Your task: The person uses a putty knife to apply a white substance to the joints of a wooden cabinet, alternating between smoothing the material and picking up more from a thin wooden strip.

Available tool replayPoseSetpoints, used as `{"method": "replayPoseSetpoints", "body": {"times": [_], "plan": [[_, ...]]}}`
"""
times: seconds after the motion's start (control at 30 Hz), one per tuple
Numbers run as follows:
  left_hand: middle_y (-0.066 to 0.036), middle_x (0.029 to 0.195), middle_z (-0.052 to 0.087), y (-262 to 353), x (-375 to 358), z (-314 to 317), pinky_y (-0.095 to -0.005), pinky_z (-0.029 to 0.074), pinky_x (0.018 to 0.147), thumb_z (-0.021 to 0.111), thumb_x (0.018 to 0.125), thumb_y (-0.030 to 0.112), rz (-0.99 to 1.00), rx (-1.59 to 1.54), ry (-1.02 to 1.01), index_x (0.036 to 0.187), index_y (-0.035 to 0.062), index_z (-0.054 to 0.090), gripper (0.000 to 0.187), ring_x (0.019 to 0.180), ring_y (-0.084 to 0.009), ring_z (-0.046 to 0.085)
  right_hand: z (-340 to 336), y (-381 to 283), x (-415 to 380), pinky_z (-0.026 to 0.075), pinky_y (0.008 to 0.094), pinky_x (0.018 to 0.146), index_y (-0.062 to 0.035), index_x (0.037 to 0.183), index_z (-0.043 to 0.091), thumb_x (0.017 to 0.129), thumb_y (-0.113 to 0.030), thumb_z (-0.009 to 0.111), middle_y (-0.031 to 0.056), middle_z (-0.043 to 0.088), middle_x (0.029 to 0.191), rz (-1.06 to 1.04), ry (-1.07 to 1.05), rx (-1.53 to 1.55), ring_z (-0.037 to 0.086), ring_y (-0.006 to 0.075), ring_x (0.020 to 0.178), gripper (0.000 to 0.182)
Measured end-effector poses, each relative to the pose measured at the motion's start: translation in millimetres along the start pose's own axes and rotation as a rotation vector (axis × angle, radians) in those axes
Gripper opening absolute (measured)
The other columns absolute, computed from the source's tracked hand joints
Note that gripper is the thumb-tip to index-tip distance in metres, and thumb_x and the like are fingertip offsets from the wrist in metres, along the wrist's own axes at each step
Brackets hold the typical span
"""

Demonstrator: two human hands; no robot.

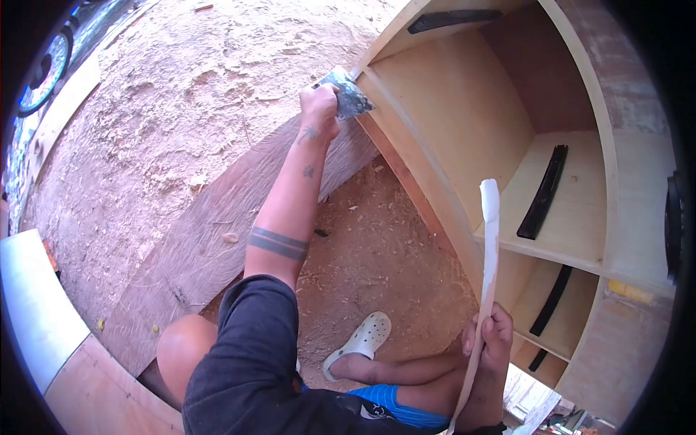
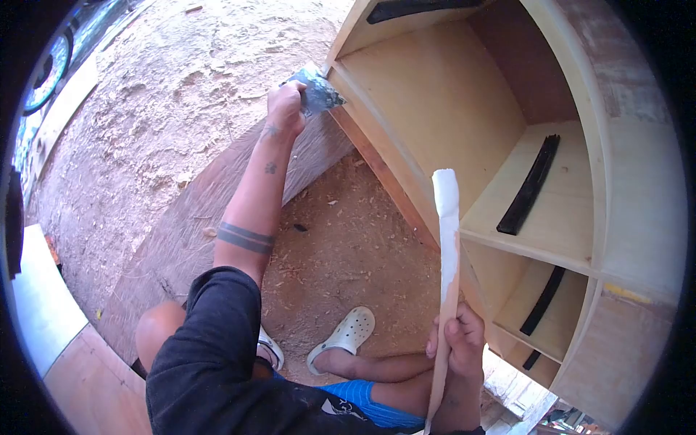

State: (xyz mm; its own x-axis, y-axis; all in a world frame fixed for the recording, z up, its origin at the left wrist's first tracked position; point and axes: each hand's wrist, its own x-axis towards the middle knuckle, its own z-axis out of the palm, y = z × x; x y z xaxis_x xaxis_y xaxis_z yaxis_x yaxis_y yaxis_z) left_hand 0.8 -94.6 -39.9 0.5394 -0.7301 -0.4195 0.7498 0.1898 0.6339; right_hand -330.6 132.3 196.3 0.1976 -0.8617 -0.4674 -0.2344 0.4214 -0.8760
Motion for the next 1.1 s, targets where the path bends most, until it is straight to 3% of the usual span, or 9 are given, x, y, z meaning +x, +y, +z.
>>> {"method": "replayPoseSetpoints", "body": {"times": [0.1, 0.13, 0.23, 0.27, 0.47, 0.8, 0.9, 1.1], "plan": [[-0.004, 0.063, 0.053, -10.1, 8.9, -2.6, -0.0311, 0.033, 0.045, 0.05, 0.072, -0.002, -0.06, 0.147, 0.103, 0.068, -0.0035, 0.056, 0.008, 0.05, -0.0122, 0.046, 1.7, -0.6, -1.3, 0.042, 0.0245, 0.042, -0.0012, 0.09, 0.05, 0.089, -0.038, 0.056, 0.0083, 0.052, 0.054, 0.003, 0.007, -0.001, 0.051, 0.0137, 0.044, 0.038], [-0.008, 0.069, 0.054, -10.6, 11.0, -5.8, -0.0317, 0.042, 0.051, 0.051, 0.073, -0.003, -0.061, 0.226, 0.084, 0.075, -0.0061, 0.056, 0.006, 0.058, -0.0166, 0.053, 0.8, 0.3, -0.9, 0.042, 0.0244, 0.042, -0.0012, 0.09, 0.05, 0.089, -0.038, 0.056, 0.0082, 0.053, 0.054, 0.008, 0.002, -0.002, 0.051, 0.0136, 0.044, 0.038], [-0.007, 0.068, 0.054, -6.0, 6.9, 3.7, -0.0312, 0.04, 0.049, 0.052, 0.073, -0.003, -0.01, 0.157, 0.019, 0.073, -0.0048, 0.056, 0.005, 0.057, -0.016, 0.052, -0.8, 1.0, -2.0, 0.042, 0.0244, 0.042, -0.001, 0.09, 0.05, 0.088, -0.039, 0.056, 0.0083, 0.053, 0.054, 0.003, 0.004, -0.013, 0.051, 0.0136, 0.044, 0.038], [0.0, 0.059, 0.047, -2.4, 4.3, 6.0, -0.0305, 0.03, 0.045, 0.047, 0.073, -0.001, -0.011, 0.152, 0.014, 0.062, 0.0029, 0.055, 0.014, 0.05, -0.0087, 0.041, -1.3, 1.1, -2.8, 0.042, 0.0245, 0.042, -0.001, 0.089, 0.05, 0.088, -0.039, 0.056, 0.0083, 0.053, 0.054, -0.001, 0.01, -0.016, 0.051, 0.0137, 0.044, 0.038], [0.001, 0.058, 0.045, 15.3, -8.3, 22.1, -0.0303, 0.028, 0.044, 0.048, 0.073, 0.0, 0.051, 0.228, -0.043, 0.06, 0.002, 0.051, 0.014, 0.05, -0.0084, 0.038, -0.3, -0.5, -3.4, 0.043, 0.0247, 0.042, -0.0003, 0.089, 0.05, 0.089, -0.037, 0.055, 0.0087, 0.053, 0.054, -0.003, -0.016, 0.008, 0.051, 0.0139, 0.044, 0.037], [-0.004, 0.063, 0.051, 53.7, -42.1, 32.4, -0.0301, 0.039, 0.048, 0.049, 0.073, -0.001, 0.072, 0.206, -0.092, 0.067, -0.0011, 0.052, 0.007, 0.053, -0.0127, 0.048, 1.1, -2.3, -2.8, 0.043, 0.0248, 0.044, -0.0002, 0.09, 0.05, 0.09, -0.034, 0.053, 0.0087, 0.053, 0.055, 0.037, 0.01, -0.002, 0.051, 0.0144, 0.045, 0.034], [-0.006, 0.065, 0.052, 24.8, -14.8, 3.5, -0.0285, 0.039, 0.049, 0.048, 0.073, -0.001, 0.007, 0.008, 0.046, 0.07, -0.0013, 0.053, 0.005, 0.057, -0.0128, 0.05, -0.7, -0.5, -2.0, 0.043, 0.0248, 0.044, -0.0003, 0.091, 0.05, 0.091, -0.033, 0.053, 0.0089, 0.053, 0.056, 0.015, -0.004, -0.005, 0.052, 0.0145, 0.045, 0.033], [-0.004, 0.063, 0.051, -11.0, 6.5, -4.9, -0.0296, 0.033, 0.048, 0.051, 0.07, -0.001, -0.067, 0.119, 0.051, 0.073, -0.0028, 0.056, 0.006, 0.055, -0.0127, 0.046, 7.7, 2.9, 0.8, 0.038, 0.0211, 0.037, -0.0022, 0.086, 0.048, 0.089, -0.035, 0.056, 0.006, 0.048, 0.048, -0.022, 0.009, 0.017, 0.045, 0.0116, 0.036, 0.034]]}}
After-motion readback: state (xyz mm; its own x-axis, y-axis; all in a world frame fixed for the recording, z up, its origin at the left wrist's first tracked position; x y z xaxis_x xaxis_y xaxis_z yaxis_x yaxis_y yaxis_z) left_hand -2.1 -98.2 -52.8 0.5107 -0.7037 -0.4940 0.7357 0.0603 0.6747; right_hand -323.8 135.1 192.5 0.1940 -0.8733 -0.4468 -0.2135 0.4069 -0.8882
